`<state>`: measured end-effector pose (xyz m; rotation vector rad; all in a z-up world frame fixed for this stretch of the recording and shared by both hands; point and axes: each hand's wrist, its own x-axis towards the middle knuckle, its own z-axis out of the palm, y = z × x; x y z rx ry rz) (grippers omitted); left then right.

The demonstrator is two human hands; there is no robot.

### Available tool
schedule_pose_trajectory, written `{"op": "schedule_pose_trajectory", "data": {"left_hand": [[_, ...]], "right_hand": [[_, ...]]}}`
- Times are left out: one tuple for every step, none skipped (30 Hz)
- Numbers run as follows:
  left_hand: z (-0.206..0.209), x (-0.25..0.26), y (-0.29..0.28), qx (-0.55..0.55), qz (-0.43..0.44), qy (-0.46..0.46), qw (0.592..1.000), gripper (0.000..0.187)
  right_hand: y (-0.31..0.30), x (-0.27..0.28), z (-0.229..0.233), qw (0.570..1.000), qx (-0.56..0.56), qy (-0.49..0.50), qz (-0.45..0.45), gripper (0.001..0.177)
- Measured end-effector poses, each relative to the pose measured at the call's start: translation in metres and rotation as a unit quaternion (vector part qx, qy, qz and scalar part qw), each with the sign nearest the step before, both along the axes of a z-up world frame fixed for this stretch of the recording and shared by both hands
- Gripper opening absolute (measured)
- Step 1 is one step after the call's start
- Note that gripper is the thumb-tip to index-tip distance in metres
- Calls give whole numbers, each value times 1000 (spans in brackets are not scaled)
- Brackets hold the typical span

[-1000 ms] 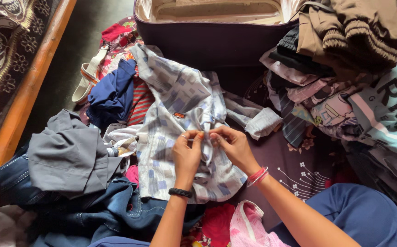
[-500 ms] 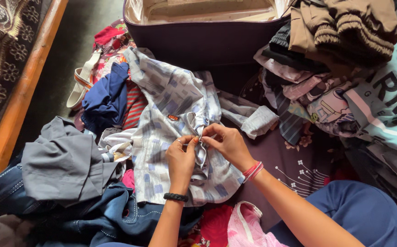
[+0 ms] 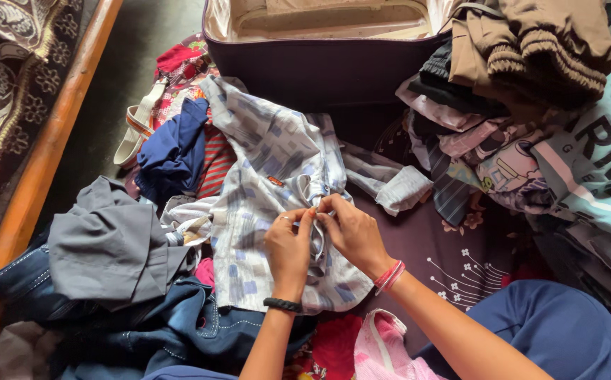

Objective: The person picks up, folds, and organizes multiple items of clothing from the floor and places them inside an open suitcase.

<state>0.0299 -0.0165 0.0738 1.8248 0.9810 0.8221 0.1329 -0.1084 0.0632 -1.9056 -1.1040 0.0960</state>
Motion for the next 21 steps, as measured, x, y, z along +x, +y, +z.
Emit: {"op": "schedule_pose_trajectory", "data": {"left_hand": [[-3,0,-1,27,-5,17,999,26],[-8,-1,-2,54,-11,34,998,27],[-16,-2,-2,81,-16,51,995,28],[-25,-1,-3,96,-20,19,995,28],[-36,2,-2,110,-24,-13,994,28],[-47,5,-1,124,-30,-45,991,28],[-57,7,2,36,-29,-35,998,28],[-65,9,6,-53,-28,-26,998,29],[-71,9,8,-142,-29,-17,989,30],[-74,7,10,-104,-31,3,994,30],[-73,5,11,-67,-34,22,997,30],[-71,3,11,-28,-35,41,998,31],[-65,-1,9,20,-49,17,998,27],[-59,-5,4,68,-64,-9,996,24],[-51,-9,-1,116,-79,-34,990,22],[-42,-12,-7,103,-81,-2,991,21],[-33,-15,-14,90,-83,29,992,21],[-24,-17,-17,77,-84,61,992,21],[-17,-19,-18,74,-85,62,992,22],[-11,-21,-18,70,-85,62,992,22],[-6,-23,-17,66,-85,63,992,23]], "right_hand": [[-1,1,-7,1000,6,14,6,13],[-1,2,-14,999,13,28,11,12],[1,4,-22,989,41,136,41,11],[5,6,-29,965,69,243,70,12],[6,7,-36,928,96,346,98,12],[4,7,-41,884,128,436,113,11],[2,6,-44,829,158,522,125,10],[0,7,-46,766,186,600,137,10],[-2,7,-47,782,176,584,129,11],[-4,8,-48,797,166,567,121,12],[-5,8,-48,812,157,550,113,13],[-4,8,-49,828,149,528,116,14],[-3,7,-49,844,141,504,117,16],[-4,6,-48,859,133,480,118,17],[-6,2,-47,879,137,442,111,18],[-8,-5,-44,898,142,402,105,20],[-11,-11,-39,916,147,361,99,23],[-15,-15,-32,931,128,331,82,21],[-19,-18,-23,946,109,300,64,19],[-21,-21,-13,958,89,268,47,18],[-21,-22,-2,973,91,207,42,20]]}}
